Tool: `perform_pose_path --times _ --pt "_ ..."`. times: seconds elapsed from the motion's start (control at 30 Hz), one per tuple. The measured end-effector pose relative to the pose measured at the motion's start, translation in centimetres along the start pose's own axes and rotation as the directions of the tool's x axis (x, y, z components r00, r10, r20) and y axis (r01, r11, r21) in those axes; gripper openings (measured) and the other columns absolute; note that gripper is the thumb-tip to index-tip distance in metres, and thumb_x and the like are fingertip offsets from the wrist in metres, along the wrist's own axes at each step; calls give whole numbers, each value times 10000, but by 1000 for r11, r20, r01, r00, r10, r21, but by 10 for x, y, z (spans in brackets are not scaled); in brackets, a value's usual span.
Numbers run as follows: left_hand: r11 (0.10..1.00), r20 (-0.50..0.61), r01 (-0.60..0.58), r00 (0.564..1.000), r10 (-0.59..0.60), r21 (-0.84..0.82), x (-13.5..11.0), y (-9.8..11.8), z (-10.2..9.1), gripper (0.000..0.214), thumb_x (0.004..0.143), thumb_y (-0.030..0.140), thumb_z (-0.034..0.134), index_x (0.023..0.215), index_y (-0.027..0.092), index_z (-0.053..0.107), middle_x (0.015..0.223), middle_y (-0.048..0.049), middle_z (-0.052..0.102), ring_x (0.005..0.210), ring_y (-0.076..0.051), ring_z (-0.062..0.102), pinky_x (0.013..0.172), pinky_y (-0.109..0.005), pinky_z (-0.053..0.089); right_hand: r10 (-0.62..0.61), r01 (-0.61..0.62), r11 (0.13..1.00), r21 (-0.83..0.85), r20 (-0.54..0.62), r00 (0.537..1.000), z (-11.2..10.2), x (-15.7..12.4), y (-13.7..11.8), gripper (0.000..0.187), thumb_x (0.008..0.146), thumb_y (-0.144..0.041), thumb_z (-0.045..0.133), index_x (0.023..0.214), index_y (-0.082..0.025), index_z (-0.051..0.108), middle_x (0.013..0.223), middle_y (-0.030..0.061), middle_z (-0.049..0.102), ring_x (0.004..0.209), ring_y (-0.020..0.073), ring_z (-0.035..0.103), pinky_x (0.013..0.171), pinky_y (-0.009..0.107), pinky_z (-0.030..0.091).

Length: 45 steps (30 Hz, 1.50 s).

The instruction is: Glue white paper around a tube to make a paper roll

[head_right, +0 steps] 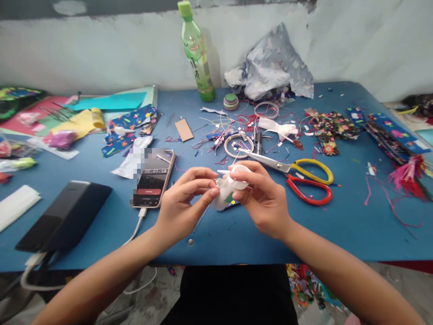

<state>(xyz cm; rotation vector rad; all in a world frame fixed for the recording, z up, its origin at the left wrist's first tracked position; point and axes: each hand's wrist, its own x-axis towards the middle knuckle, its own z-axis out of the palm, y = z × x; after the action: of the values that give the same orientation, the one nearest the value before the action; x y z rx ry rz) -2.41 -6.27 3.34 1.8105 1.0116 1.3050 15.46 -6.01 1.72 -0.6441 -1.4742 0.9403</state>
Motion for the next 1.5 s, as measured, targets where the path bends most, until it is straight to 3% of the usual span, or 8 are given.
perform_pose_path --times 0.13,0.4,0.67,0.9,1.13,1.23,1.33,1.5 --pt "998 24 40 999 -39 -55 0 -2 1 65 875 185 618 849 169 675 993 -81 648 910 -153 646 698 -223 581 13 -13 1000 27 -4 1000 0 0 1 353 858 -194 673 1142 -405 667 1164 7 628 1023 190 658 807 347 596" --pt "923 103 162 986 -134 -350 8 -1 -6 109 828 122 676 798 195 752 837 -26 739 814 -122 694 723 -211 582 25 -22 994 103 -32 999 -3 2 0 353 859 -227 689 1166 -399 658 1181 6 622 1110 194 628 830 331 590" --pt "996 7 -83 996 83 -22 7 4 -7 64 761 78 718 756 132 752 795 -66 750 709 -120 702 646 -183 590 -41 42 998 -47 31 999 0 4 -9 386 848 -153 682 1167 -370 671 1127 22 628 1029 176 643 798 308 592" --pt "951 29 -233 972 232 205 7 2 -9 73 752 68 702 733 137 716 771 -39 746 663 -112 693 650 -185 580 -7 15 996 -88 91 996 0 3 -11 441 845 -92 665 1181 -377 666 1148 24 596 1028 175 636 801 305 601" --pt "907 43 -305 951 306 292 4 -2 -5 73 774 53 661 754 123 665 797 -50 714 701 -111 675 684 -186 569 10 -1 997 -83 108 994 -1 1 -8 457 854 -82 649 1191 -390 659 1158 24 590 1082 176 613 815 289 604" --pt "942 52 -243 970 238 232 5 0 -6 90 769 43 651 728 124 653 785 -42 698 689 -103 658 653 -178 570 31 -25 998 -64 95 995 0 2 -9 417 859 -124 660 1180 -391 663 1148 22 606 1059 176 625 790 288 606" --pt "994 80 -84 994 78 73 6 3 -7 95 768 50 647 719 129 661 785 -27 680 676 -84 644 584 -139 565 74 -74 997 -5 79 994 1 3 -9 357 871 -173 663 1160 -382 669 1149 19 616 1047 172 632 768 275 601" --pt "990 98 99 991 -89 -101 7 4 -7 79 754 67 661 706 128 679 824 -26 651 740 -78 645 610 -107 564 164 -174 978 116 90 982 0 2 -7 311 898 -200 637 1158 -370 651 1193 10 606 1019 172 657 823 312 594"
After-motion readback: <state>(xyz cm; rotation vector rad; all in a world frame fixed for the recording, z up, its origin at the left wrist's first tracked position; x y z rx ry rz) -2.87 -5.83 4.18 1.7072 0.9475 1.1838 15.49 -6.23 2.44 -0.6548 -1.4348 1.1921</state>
